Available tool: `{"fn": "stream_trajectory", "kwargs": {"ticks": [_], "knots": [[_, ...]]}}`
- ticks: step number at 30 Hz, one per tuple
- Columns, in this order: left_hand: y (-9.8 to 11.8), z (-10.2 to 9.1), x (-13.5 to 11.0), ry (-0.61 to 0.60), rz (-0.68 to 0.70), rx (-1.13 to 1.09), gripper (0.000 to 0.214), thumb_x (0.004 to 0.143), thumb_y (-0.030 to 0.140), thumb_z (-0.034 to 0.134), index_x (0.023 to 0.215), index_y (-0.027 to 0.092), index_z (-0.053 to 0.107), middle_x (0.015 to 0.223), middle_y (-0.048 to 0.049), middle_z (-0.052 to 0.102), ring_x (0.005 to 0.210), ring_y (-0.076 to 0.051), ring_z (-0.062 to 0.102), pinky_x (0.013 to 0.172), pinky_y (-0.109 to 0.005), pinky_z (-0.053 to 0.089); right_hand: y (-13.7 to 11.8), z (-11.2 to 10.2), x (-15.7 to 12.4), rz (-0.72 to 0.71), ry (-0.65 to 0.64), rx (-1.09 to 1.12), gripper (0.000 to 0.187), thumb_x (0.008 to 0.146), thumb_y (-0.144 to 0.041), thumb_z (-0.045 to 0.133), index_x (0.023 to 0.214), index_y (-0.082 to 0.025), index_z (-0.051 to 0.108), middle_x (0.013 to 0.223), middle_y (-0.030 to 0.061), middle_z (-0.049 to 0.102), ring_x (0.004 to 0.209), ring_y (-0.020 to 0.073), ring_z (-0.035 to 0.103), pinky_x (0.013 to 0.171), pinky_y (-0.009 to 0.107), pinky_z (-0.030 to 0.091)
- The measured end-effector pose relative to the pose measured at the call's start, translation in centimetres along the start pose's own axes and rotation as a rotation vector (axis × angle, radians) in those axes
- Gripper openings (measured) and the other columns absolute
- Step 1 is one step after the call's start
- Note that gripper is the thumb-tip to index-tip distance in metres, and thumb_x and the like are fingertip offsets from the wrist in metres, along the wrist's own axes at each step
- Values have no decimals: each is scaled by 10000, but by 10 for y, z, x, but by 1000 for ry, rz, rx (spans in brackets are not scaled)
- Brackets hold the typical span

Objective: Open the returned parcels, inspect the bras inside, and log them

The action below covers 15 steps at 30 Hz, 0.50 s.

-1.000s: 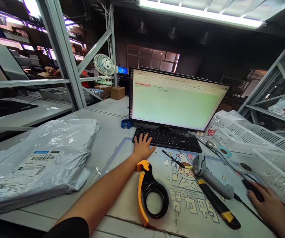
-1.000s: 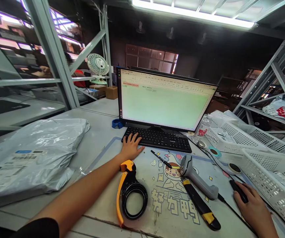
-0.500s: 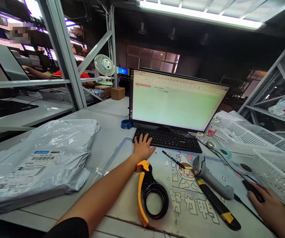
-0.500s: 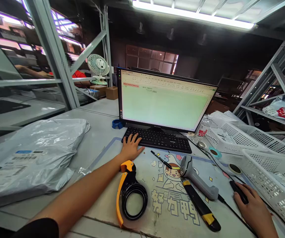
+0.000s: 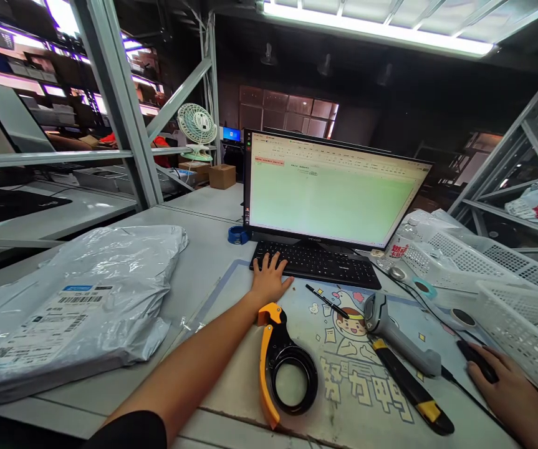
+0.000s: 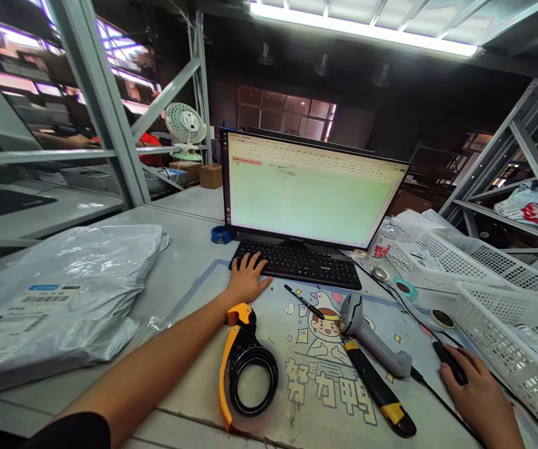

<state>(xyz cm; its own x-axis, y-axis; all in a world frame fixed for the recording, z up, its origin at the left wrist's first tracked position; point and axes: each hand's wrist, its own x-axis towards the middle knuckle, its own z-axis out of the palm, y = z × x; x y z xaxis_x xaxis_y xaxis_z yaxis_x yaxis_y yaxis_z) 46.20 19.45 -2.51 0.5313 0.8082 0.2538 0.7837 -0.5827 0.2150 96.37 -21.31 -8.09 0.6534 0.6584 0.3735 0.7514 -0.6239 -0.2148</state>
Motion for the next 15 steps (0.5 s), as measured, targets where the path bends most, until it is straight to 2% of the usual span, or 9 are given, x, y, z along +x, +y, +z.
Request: {"fn": "stream_trajectory", "kwargs": {"ticks": [9,15], "knots": [[0,0,-1,3,1,-6,666,1074,610,420,1638,266,499,1801,-92,287,1657,-437,214,1311,-742,150,2,6,0,-47,55,46,677,856,-667,561,1355,-255,761,1365,147,715,1138,432,750,792,522,652],[2,-5,-3,-9,-4,3,655,1074,593,431,1636,262,497,1799,-92,293,1657,-430,220,1313,-737,155,0,1,2,-23,18,110,674,830,-676,612,1324,-253,791,1343,158,728,1029,419,776,711,496,650]]}}
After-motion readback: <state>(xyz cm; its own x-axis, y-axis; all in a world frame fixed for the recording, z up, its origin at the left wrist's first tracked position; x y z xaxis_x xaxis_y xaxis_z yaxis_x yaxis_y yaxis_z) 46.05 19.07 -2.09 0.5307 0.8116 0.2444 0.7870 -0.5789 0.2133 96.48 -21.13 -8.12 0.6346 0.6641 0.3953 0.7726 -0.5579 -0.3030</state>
